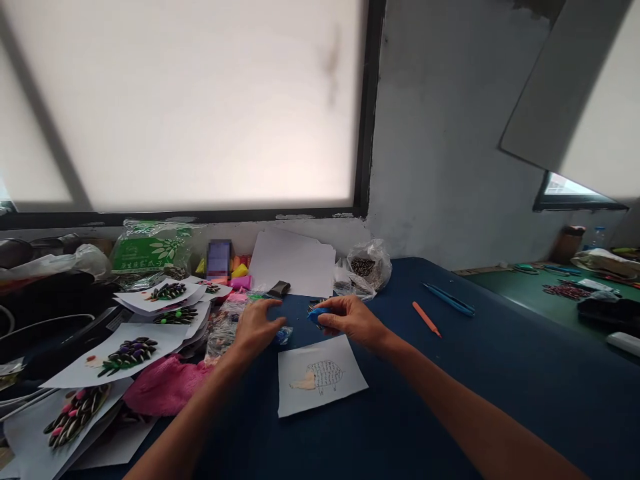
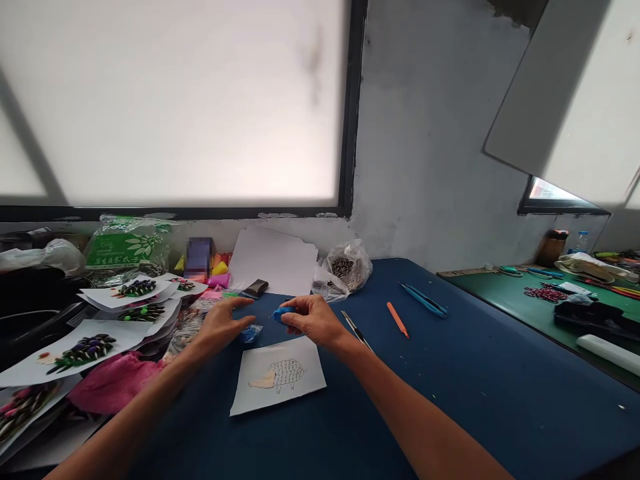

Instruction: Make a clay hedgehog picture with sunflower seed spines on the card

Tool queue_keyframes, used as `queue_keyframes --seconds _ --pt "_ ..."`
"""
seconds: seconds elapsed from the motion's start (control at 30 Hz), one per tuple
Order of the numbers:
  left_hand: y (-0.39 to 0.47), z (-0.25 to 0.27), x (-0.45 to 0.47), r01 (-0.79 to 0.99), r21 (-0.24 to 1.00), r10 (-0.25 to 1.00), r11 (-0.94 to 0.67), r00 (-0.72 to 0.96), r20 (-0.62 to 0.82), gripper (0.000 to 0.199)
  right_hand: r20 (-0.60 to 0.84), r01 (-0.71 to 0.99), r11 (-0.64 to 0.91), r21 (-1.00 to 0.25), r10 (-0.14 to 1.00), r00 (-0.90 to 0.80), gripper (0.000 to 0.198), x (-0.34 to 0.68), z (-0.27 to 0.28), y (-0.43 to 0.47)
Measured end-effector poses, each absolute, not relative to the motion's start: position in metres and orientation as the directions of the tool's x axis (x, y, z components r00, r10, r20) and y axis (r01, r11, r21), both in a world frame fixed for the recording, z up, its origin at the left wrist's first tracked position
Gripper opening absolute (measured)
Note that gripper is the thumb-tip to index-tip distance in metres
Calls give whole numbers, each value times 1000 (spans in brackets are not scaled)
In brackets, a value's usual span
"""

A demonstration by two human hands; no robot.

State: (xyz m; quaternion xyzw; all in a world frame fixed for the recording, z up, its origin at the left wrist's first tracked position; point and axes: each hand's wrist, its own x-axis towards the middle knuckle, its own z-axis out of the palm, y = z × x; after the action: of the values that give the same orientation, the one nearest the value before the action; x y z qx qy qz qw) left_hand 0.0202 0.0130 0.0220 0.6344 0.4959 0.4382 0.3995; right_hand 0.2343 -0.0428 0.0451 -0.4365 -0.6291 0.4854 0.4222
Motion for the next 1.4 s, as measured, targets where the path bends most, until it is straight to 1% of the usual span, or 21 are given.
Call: queue_keyframes --seconds 0.07,0.17,0.2,0.23,0.3,0.37,0.43,0.53,0.67,0.9,1.0,1.1,1.17,1.27,1.4 --pt "7 28 29 278 929 965 -244 162 204 28 120 145 156 -977 966 -230 28 236 44 -41" --pt "-7 38 43 249 928 921 -276 345 181 34 139 139 174 -975 963 -232 28 234 44 -43" --pt "-12 41 46 229 935 885 -270 442 147 36 145 136 182 -974 959 -244 28 233 45 -44" --pt "-16 43 48 204 952 814 -228 576 72 39 152 134 191 -972 954 -258 27 232 47 -46" --pt "-20 46 49 176 973 772 -153 636 6 43 159 138 205 -969 945 -284 24 229 50 -48" --pt "-20 46 46 162 981 784 -111 620 -14 45 150 149 205 -967 937 -315 23 229 51 -50" --pt "-17 44 43 163 981 808 -105 589 -11 45 136 157 197 -968 933 -334 25 230 48 -50" --pt "-14 41 43 175 978 818 -110 575 -11 43 132 157 186 -970 943 -304 27 233 40 -50" --pt "-15 40 46 174 978 819 -115 574 -6 39 130 163 178 -971 954 -270 22 236 35 -53" --pt "-22 49 48 222 972 810 -81 582 -65 29 55 269 141 -953 951 -305 25 244 44 -57" --pt "-25 50 50 246 966 803 -82 590 -82 26 124 288 202 -936 955 -268 22 243 44 -58" --pt "-27 49 51 251 965 766 -80 635 -101 27 193 285 259 -923 951 -242 16 241 43 -58" --pt "-26 47 51 245 967 764 -71 636 -105 28 207 287 272 -919 949 -237 16 241 43 -59" --pt "-25 45 51 237 970 802 -60 590 -95 27 225 289 289 -912 946 -235 16 241 43 -58" --pt "-26 47 54 259 963 800 -71 592 -100 25 256 317 341 -885 925 -281 20 241 43 -60"
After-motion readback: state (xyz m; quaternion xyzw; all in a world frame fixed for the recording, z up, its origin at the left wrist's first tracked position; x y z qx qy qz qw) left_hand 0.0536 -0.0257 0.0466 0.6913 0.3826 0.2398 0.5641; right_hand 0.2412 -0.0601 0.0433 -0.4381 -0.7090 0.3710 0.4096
